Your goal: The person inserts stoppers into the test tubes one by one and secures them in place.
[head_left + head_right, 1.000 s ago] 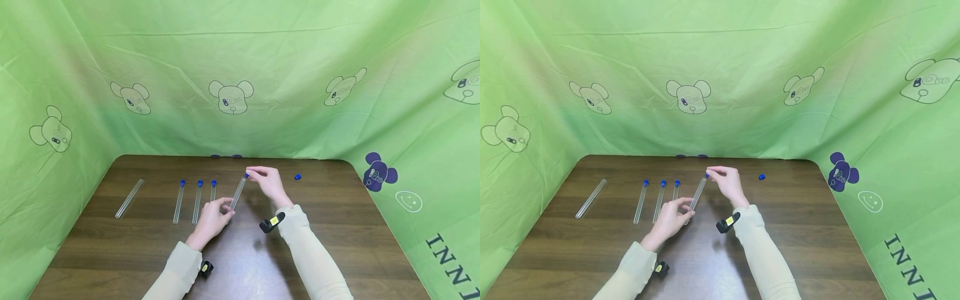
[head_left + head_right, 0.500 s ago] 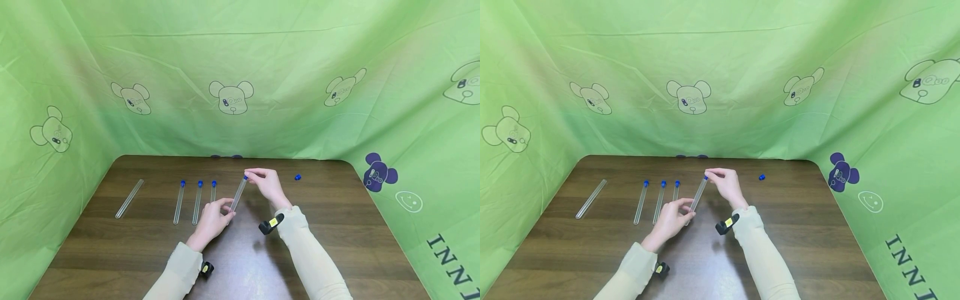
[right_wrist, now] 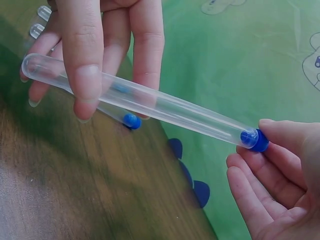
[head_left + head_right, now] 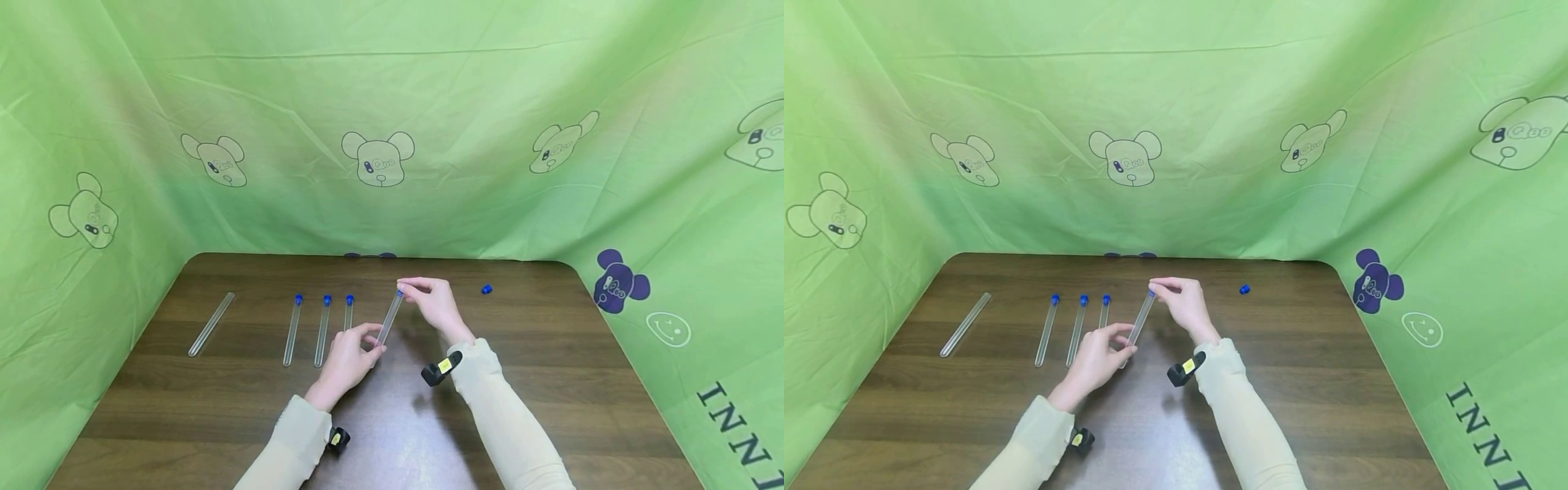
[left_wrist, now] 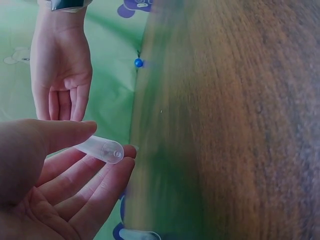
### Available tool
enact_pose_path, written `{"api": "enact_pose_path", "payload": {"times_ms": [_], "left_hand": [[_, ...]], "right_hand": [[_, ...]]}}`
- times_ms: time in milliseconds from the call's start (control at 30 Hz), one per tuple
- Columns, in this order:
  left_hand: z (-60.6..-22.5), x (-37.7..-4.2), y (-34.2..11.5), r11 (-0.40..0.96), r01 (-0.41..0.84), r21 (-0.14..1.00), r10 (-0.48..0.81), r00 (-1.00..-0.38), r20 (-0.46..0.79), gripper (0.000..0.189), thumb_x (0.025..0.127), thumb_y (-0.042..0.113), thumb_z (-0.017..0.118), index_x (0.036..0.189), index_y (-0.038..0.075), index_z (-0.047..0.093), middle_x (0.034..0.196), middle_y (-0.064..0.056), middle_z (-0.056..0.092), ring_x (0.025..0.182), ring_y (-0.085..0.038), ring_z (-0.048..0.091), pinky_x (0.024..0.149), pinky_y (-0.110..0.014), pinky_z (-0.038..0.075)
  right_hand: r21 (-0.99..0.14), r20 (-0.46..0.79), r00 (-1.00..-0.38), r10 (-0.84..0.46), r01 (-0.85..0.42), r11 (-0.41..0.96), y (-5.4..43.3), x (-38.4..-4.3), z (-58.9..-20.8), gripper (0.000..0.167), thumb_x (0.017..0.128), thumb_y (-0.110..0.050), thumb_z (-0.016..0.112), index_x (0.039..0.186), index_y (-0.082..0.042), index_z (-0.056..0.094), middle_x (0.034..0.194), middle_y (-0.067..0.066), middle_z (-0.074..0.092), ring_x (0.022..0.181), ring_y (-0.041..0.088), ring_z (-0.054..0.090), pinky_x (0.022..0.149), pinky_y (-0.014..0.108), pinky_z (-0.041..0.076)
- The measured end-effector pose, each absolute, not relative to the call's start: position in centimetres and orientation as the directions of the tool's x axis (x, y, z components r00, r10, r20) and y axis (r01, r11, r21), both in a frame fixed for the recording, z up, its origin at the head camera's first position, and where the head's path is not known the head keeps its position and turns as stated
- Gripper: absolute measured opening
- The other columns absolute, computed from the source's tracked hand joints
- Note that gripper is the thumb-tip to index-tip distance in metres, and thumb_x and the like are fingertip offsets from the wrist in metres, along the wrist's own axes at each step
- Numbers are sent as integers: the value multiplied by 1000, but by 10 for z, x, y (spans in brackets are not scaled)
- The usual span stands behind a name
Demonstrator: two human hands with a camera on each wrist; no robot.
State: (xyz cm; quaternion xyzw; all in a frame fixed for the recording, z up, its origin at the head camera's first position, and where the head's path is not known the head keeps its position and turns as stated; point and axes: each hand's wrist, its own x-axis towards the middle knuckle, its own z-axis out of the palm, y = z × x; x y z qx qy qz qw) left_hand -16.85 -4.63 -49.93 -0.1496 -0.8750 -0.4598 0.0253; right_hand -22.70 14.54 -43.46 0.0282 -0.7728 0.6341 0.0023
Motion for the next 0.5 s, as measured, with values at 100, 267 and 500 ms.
{"api": "enact_pose_path", "payload": {"times_ms": [100, 267, 500], "left_hand": [[-500, -168, -45, 523, 281, 805, 239, -955, 177, 35, 90, 11, 78, 124, 7, 70, 85, 3, 75, 53, 0, 60, 54, -25, 51], [-499, -166, -44, 503, 279, 818, 248, -953, 172, 35, 90, 10, 78, 125, 5, 69, 85, 1, 75, 50, 0, 60, 53, -25, 51], [-501, -166, -43, 499, 285, 818, 259, -950, 173, 36, 91, 11, 78, 125, 4, 68, 85, 2, 75, 50, 0, 61, 55, -25, 51]], "right_hand": [[-976, 53, -997, -50, -62, 206, 143, -219, -426, 28, 98, -5, 67, 119, 13, 68, 112, 26, 70, 97, 46, 69, 95, 55, 49], [-982, 61, -997, -46, -68, 179, 147, -229, -448, 29, 100, -13, 67, 120, 8, 70, 108, 22, 73, 91, 34, 73, 89, 45, 55], [-996, 24, -998, -57, -29, 87, 148, -236, -467, 32, 101, -16, 66, 124, 6, 69, 110, 24, 71, 90, 30, 73, 88, 48, 55]]}}
